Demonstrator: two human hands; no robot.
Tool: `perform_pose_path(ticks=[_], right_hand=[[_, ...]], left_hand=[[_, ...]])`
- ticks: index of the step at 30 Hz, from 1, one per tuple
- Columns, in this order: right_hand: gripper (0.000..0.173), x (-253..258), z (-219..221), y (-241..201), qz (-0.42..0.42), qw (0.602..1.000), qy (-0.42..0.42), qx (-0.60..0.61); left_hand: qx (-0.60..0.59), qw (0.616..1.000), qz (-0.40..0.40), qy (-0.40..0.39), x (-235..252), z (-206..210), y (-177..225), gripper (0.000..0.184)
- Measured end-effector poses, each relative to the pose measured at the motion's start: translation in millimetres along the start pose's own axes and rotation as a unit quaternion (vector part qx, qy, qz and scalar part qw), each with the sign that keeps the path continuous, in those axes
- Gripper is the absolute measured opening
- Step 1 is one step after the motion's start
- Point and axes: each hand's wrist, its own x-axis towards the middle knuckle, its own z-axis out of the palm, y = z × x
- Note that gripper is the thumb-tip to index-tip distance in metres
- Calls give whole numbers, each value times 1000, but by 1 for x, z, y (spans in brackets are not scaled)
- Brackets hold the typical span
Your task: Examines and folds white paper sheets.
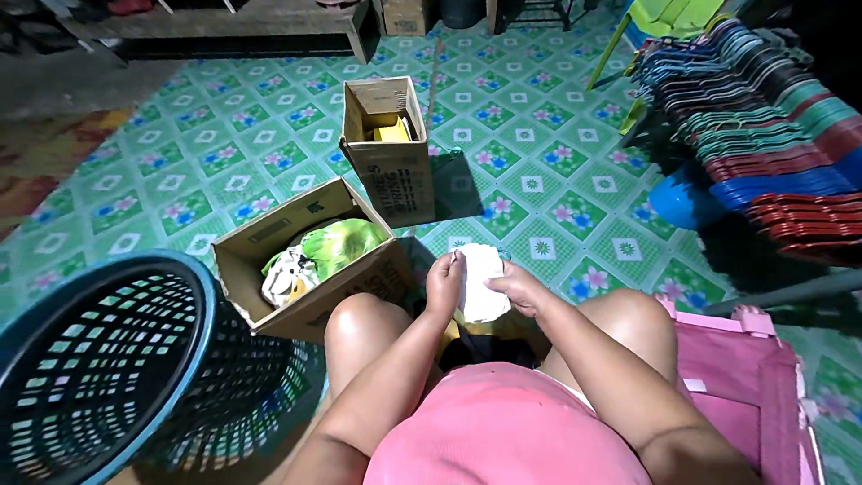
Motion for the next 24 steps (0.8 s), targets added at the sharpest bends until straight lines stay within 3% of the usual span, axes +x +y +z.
perform_pose_path(ticks=[3, 7, 11, 16, 24], right_hand=[[30, 6, -9, -1, -15, 999, 32, 4], [28, 7, -10, 2, -27, 998, 59, 8], [26, 7, -7, 5, -52, 992, 110, 41], [25, 9, -8, 6, -72, 984, 151, 58], [25, 8, -4, 3, -76, 982, 161, 69]], left_hand=[[-81, 995, -55, 8, 3, 0, 1, 36], [-154, 987, -35, -13, 2, 1, -4, 34], [-235, 967, -88, -51, 4, -1, 1, 68], [-269, 938, -162, -143, 2, 1, 3, 73], [-253, 945, -181, -100, 3, 1, 3, 70]])
